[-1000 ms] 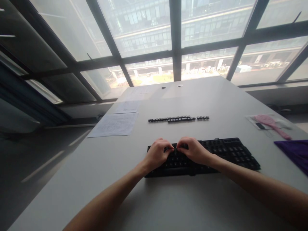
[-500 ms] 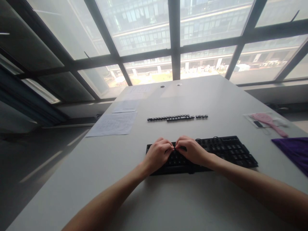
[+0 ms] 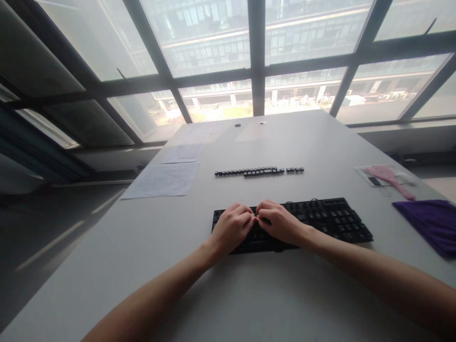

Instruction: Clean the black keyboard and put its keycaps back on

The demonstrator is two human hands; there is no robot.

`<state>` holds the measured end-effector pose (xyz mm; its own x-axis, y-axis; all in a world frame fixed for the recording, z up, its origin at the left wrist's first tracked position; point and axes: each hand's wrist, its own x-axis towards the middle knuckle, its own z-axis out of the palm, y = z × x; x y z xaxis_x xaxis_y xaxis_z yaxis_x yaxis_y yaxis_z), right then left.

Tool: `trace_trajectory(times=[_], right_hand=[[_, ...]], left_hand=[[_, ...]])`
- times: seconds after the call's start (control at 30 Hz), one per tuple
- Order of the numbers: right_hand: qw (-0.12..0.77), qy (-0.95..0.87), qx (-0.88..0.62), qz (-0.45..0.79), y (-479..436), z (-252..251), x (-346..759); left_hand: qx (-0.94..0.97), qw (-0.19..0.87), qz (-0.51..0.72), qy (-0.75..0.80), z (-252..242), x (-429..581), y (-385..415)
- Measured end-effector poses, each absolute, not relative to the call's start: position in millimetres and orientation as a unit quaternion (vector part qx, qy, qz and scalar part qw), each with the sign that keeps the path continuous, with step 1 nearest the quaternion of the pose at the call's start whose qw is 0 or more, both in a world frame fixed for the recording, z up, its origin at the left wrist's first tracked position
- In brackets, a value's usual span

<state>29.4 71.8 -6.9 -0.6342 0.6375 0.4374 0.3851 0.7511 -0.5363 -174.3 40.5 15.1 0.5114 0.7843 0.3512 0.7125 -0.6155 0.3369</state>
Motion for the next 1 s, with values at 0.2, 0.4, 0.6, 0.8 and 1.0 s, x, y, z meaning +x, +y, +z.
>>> trace_trajectory(times=[0.2, 0.4, 0.6, 0.8, 1.0], right_hand=[[0.31, -0.883, -0.293, 0.196, 69.9, -6.0, 28.4], [0.296, -0.874, -0.329, 0.2, 73.8, 8.7, 33.2], [0.289, -0.85, -0.425, 0.12, 133.7, 25.0, 36.0], [0.2, -0.873, -0.443, 0.042, 192.2, 14.7, 15.9], [0.165, -0.884, -0.436, -0.027, 210.0, 1.7, -1.5]], left_hand=[[0.863, 0.086, 0.243, 0.435, 13.8, -174.9, 38.3], [0.838, 0.127, 0.261, 0.461, 29.3, -182.1, 51.4], [0.792, 0.074, 0.293, 0.53, 36.4, -193.7, 122.0], [0.795, 0.03, 0.2, 0.572, 21.7, -186.5, 187.6], [0.802, 0.029, 0.18, 0.569, 8.2, -179.5, 201.3]])
